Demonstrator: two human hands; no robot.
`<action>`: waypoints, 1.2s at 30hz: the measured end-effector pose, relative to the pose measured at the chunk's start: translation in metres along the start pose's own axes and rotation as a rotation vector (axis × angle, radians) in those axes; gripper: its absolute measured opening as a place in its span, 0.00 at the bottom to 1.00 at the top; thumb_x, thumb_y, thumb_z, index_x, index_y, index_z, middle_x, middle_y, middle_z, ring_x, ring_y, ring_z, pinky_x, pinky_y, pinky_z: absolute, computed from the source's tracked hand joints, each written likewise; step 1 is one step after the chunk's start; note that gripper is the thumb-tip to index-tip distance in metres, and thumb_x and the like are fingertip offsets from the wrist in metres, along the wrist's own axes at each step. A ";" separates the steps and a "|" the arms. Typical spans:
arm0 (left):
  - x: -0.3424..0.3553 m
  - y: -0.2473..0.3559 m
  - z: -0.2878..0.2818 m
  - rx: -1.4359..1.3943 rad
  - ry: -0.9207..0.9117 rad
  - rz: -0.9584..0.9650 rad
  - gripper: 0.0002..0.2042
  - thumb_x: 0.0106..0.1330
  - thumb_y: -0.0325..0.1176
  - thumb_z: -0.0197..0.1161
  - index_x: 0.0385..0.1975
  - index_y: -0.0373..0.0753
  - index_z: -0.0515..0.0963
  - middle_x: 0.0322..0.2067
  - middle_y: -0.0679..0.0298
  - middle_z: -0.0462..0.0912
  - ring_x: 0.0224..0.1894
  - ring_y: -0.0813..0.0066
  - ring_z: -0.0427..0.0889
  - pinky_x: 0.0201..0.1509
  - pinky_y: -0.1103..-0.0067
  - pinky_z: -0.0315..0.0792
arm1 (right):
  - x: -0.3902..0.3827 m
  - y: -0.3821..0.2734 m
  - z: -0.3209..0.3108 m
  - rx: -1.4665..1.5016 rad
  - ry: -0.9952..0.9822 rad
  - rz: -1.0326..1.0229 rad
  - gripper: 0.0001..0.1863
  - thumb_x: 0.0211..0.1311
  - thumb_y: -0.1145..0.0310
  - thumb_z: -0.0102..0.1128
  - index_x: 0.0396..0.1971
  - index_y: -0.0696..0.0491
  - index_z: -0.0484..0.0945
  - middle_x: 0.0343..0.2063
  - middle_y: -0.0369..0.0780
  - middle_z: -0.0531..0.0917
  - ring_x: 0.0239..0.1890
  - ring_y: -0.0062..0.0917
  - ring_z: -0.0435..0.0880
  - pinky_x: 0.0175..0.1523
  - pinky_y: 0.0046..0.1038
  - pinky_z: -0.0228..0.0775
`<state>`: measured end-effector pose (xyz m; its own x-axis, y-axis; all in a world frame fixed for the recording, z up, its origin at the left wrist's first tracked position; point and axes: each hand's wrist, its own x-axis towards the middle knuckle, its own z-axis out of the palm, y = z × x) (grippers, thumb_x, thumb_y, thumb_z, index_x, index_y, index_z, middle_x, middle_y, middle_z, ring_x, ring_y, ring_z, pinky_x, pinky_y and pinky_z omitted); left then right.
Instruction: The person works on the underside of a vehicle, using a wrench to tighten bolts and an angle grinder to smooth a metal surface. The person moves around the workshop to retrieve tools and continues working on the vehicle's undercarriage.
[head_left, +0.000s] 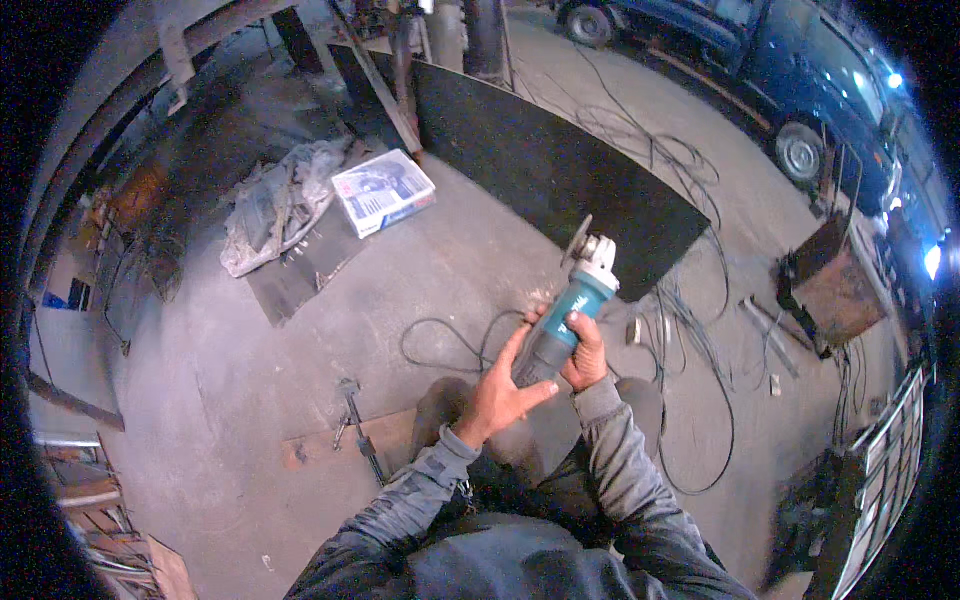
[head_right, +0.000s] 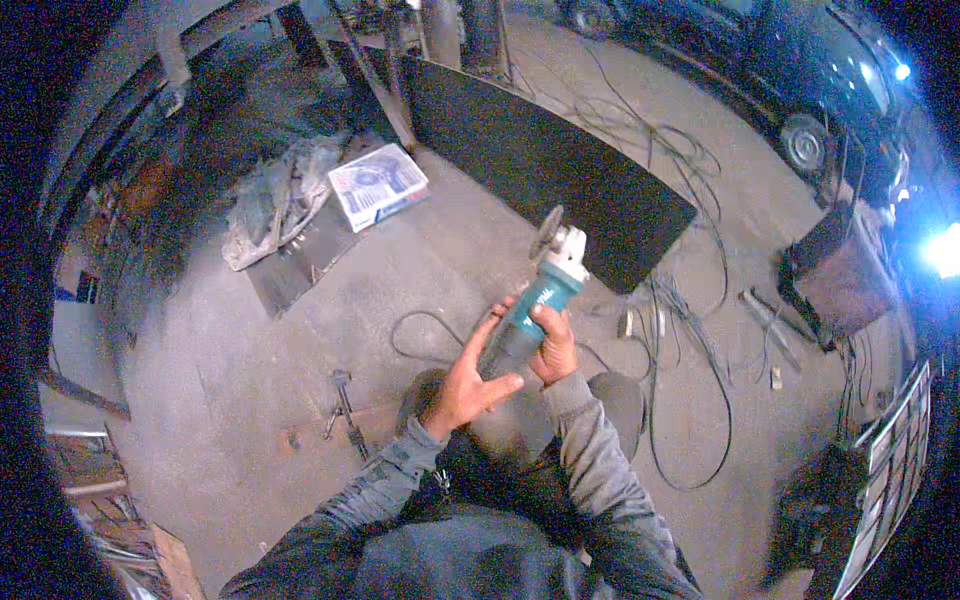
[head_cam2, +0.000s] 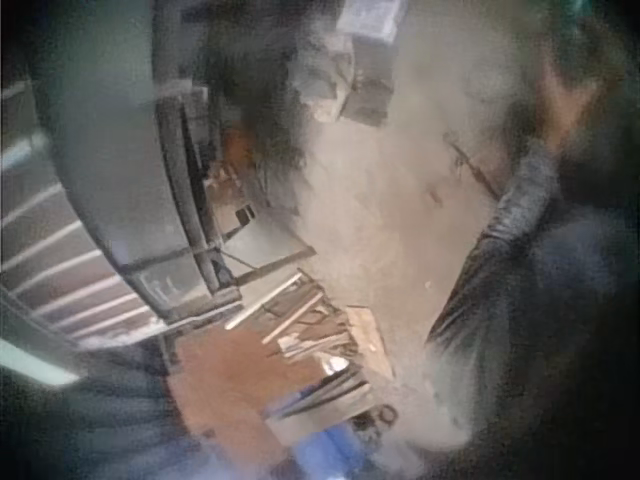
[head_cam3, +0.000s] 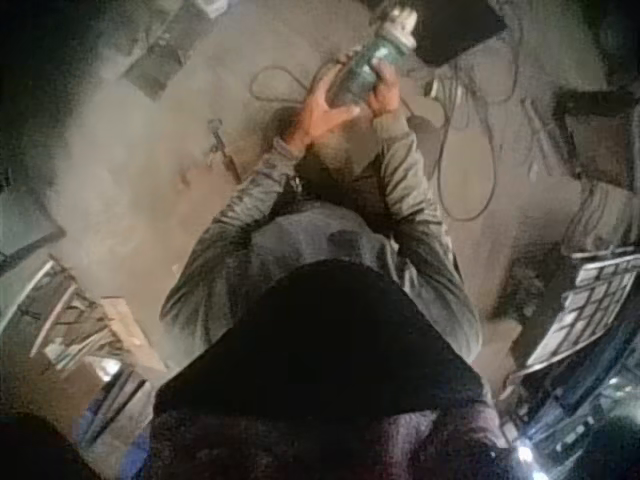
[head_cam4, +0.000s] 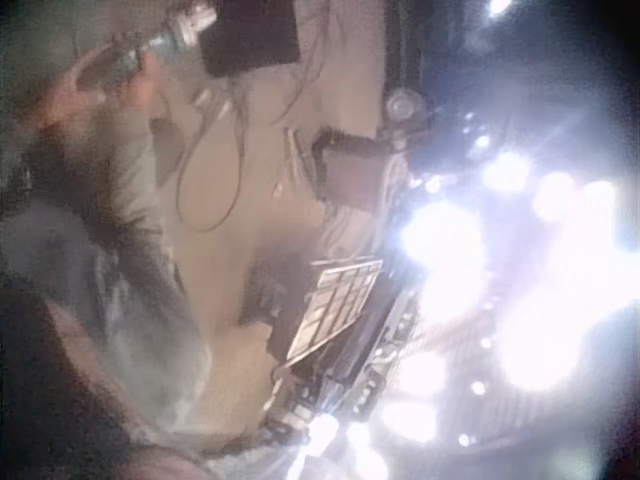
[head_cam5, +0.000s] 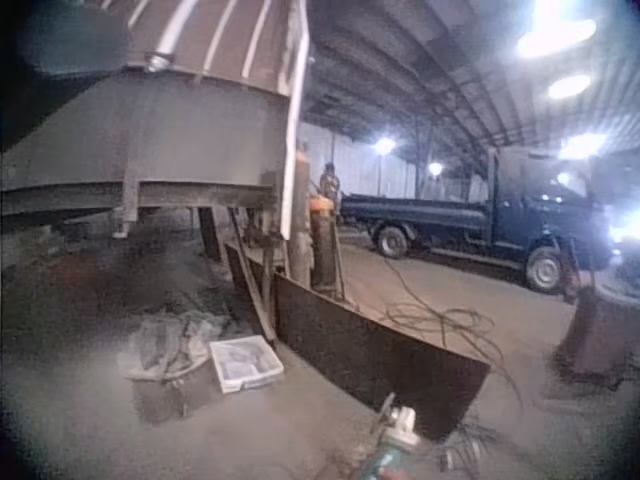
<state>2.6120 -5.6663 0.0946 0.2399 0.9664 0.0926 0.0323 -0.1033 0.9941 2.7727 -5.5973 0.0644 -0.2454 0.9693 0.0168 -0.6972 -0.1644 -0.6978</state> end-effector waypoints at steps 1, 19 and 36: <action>-0.007 0.004 0.000 -0.042 -0.003 -0.058 0.49 0.53 0.40 0.74 0.72 0.43 0.48 0.53 0.50 0.75 0.29 0.74 0.80 0.22 0.79 0.74 | -0.002 -0.001 0.002 0.000 0.010 -0.005 0.27 0.58 0.58 0.59 0.51 0.63 0.70 0.46 0.49 0.80 0.53 0.40 0.79 0.62 0.41 0.70; -0.063 0.020 0.085 0.015 0.210 0.205 0.41 0.50 0.44 0.75 0.60 0.32 0.59 0.47 0.48 0.78 0.46 0.57 0.80 0.52 0.67 0.74 | -0.067 -0.085 0.018 -0.172 -0.082 0.159 0.25 0.67 0.54 0.53 0.49 0.62 0.73 0.41 0.46 0.83 0.43 0.37 0.82 0.53 0.39 0.74; -0.023 0.039 0.055 -0.143 0.257 0.174 0.44 0.53 0.41 0.74 0.63 0.28 0.55 0.56 0.44 0.73 0.58 0.54 0.75 0.60 0.66 0.69 | 0.005 -0.100 0.021 -0.167 -0.119 0.343 0.31 0.63 0.52 0.57 0.54 0.64 0.69 0.47 0.49 0.79 0.51 0.40 0.78 0.62 0.37 0.67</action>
<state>2.6614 -5.7055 0.1286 -0.0235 0.9667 0.2547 -0.1289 -0.2556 0.9582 2.8271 -5.5801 0.1492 -0.5285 0.8334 -0.1615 -0.4442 -0.4336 -0.7840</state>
